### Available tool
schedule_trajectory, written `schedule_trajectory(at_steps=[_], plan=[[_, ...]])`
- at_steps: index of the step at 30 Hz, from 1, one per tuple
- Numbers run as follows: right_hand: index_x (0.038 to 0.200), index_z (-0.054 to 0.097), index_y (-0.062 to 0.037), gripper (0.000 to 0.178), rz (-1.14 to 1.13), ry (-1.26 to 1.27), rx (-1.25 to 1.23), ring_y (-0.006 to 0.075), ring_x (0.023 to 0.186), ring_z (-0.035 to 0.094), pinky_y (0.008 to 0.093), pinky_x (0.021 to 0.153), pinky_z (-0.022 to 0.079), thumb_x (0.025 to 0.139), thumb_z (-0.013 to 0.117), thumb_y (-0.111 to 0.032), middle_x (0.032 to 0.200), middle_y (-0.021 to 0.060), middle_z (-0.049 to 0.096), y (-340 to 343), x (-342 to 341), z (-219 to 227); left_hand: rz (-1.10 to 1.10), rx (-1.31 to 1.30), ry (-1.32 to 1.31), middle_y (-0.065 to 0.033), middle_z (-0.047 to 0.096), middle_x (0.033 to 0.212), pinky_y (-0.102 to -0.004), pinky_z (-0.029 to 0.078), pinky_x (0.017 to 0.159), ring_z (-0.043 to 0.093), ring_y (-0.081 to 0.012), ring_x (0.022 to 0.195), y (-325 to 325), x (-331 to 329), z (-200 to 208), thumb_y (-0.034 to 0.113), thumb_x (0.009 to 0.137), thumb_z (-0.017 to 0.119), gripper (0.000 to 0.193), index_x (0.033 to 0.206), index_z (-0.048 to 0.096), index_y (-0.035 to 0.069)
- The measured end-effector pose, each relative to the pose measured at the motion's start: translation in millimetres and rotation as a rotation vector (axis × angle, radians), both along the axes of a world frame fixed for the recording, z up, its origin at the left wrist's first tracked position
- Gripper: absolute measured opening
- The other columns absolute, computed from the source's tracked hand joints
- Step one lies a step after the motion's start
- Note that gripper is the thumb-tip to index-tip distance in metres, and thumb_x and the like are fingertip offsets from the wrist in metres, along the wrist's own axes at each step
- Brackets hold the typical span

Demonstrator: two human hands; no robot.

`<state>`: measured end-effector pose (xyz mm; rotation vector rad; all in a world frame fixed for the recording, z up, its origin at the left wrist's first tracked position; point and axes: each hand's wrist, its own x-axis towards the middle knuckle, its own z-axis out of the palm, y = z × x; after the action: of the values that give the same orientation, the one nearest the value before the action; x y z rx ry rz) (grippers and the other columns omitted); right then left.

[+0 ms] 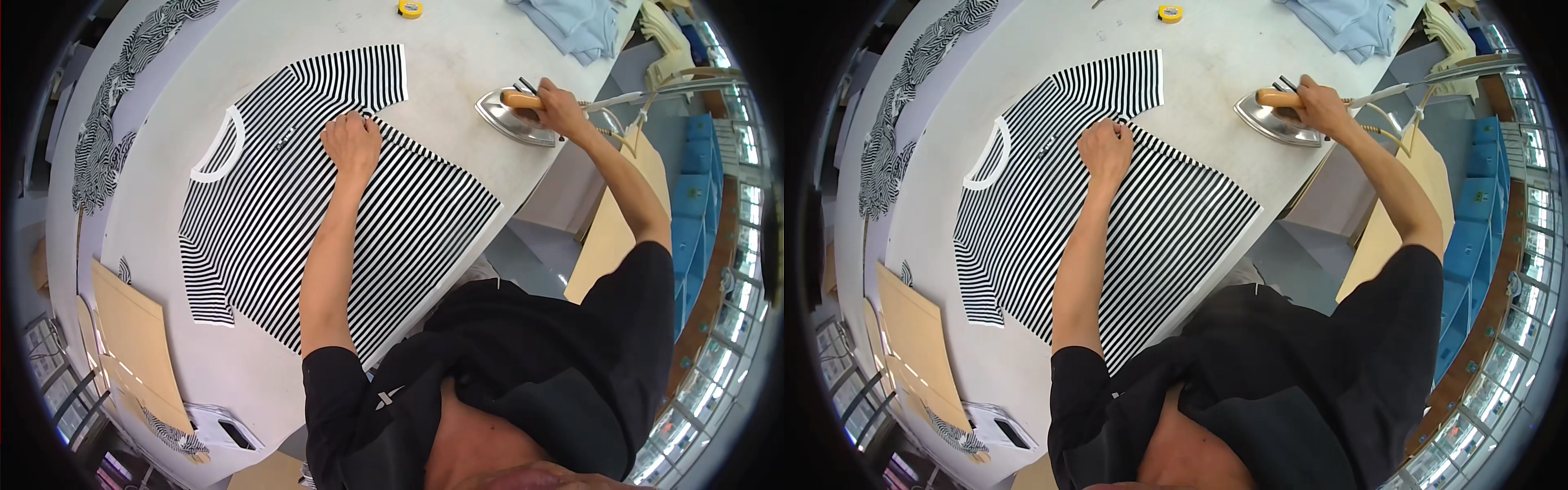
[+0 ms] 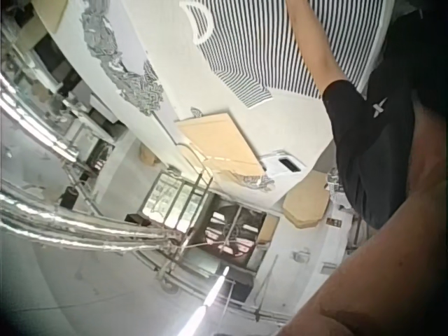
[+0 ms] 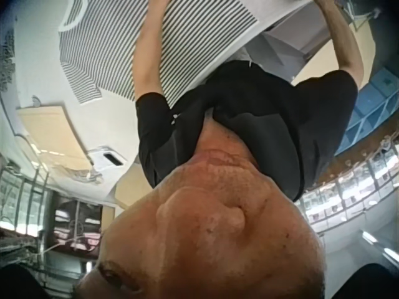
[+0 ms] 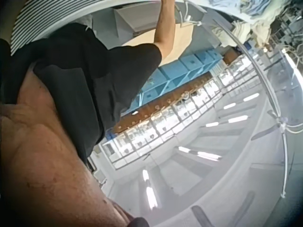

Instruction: Ironing a striped t-shirt using a cardboard template and a hand iron on a production work table.

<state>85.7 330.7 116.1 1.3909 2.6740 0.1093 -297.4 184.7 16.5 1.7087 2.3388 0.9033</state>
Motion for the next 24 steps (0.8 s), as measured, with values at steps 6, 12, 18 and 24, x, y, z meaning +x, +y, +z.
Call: schedule_trajectory(at_steps=[6,12,18,24], plan=[[0.078,0.064,0.0009,0.045,0.305,0.220,0.156,0.0266,0.054,0.061,0.0349,0.058,0.053,0.087,0.071,-0.042,0.118,0.0139,0.067,6,-117,1,0.013,-0.050,0.000,-0.0142,0.067,0.076,-0.0438,0.046,0.079,0.058,-0.0312,0.076,0,-5,3,0.011,0.083,0.064,0.012,0.074,0.066,0.004],[0.077,0.067,-0.0025,0.042,0.311,0.088,-0.088,0.0335,0.058,0.062,0.0410,0.060,0.053,0.085,0.070,-0.044,0.070,0.0120,0.068,3,-233,-9,0.018,-0.033,-0.016,-0.0134,0.067,0.074,-0.0440,0.046,0.078,0.057,-0.0308,0.076,2,-4,5,0.012,0.083,0.065,0.011,0.075,0.067,0.004],[0.080,0.068,-0.0043,0.035,0.439,0.139,0.019,0.0273,0.064,0.066,0.0377,0.064,0.054,0.085,0.071,-0.039,0.108,0.0032,0.071,8,-142,-15,-0.003,0.039,0.047,-0.0120,0.065,0.069,-0.0425,0.048,0.072,0.058,-0.0313,0.069,15,-6,1,0.013,0.083,0.065,0.013,0.075,0.067,0.003],[0.089,0.071,-0.0030,0.033,0.024,-0.033,0.075,0.0240,0.069,0.066,0.0324,0.068,0.055,0.088,0.070,-0.036,0.128,0.0025,0.065,16,-72,-8,-0.133,-0.128,0.008,-0.0105,0.063,0.064,-0.0389,0.050,0.063,0.058,-0.0307,0.058,45,-2,7,0.016,0.087,0.063,0.018,0.086,0.070,-0.001]])
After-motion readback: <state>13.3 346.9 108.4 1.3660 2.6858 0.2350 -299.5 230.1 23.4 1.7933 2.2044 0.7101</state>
